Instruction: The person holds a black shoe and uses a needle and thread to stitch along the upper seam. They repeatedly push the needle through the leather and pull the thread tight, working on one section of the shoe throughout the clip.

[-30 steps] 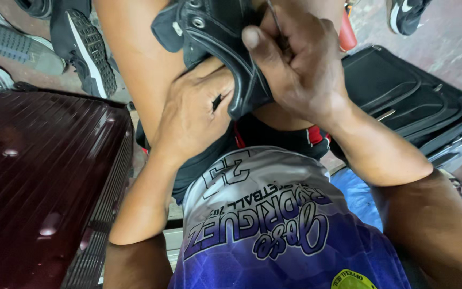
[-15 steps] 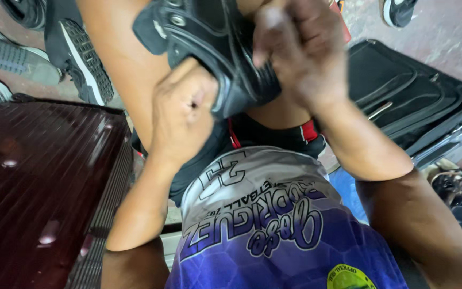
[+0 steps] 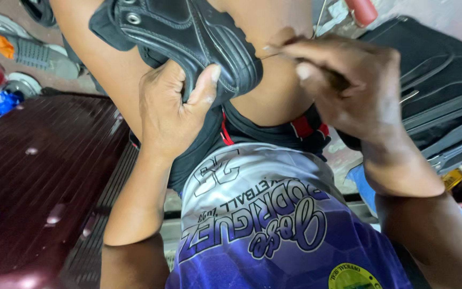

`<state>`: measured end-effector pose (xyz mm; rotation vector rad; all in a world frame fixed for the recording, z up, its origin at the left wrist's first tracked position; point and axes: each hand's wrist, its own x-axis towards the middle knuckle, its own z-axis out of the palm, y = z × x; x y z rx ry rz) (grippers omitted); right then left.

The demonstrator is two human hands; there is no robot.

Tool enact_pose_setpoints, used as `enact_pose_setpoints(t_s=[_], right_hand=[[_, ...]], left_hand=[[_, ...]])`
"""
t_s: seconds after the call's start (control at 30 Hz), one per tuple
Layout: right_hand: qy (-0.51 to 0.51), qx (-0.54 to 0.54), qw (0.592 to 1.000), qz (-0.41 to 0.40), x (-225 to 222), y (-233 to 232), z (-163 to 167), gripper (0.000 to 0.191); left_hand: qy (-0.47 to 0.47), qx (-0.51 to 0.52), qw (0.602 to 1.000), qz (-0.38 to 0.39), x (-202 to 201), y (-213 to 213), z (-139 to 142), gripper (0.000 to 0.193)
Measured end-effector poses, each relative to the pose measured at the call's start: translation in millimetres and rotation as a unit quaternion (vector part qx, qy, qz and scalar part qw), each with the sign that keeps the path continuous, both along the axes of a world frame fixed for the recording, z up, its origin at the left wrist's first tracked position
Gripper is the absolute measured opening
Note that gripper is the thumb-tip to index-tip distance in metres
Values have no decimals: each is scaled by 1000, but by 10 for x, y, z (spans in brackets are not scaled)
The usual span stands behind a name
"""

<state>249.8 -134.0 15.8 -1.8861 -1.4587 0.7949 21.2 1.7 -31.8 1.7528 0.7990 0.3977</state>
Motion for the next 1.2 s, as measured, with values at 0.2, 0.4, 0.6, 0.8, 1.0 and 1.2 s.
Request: enact_pose_setpoints(t_s=[0.2,0.4,0.6,0.8,1.0,1.2], right_hand=[[34,32,997,59,-91,207,-49,23],[-33,-23,993,110,-53,279,-7,26],[-123,-39,982,136,-161,474,286,30],[-213,-12,948,235,-166,617,374,25],[-289,-35,910,296,-156,766,336,17],[-254,19,922,293,-139,724,150,11]], left_hand=[[-9,-12,1000,7,18,-19,-32,13],[-7,-11,1000,15,-11,-26,-96,12],[-14,15,1000,23,-57,-69,-154,20],[-35,21,999,23,-91,-89,-242,25],[-42,4,999,27,-103,-72,-279,22],[-58,37,997,33,-121,-50,-321,24]])
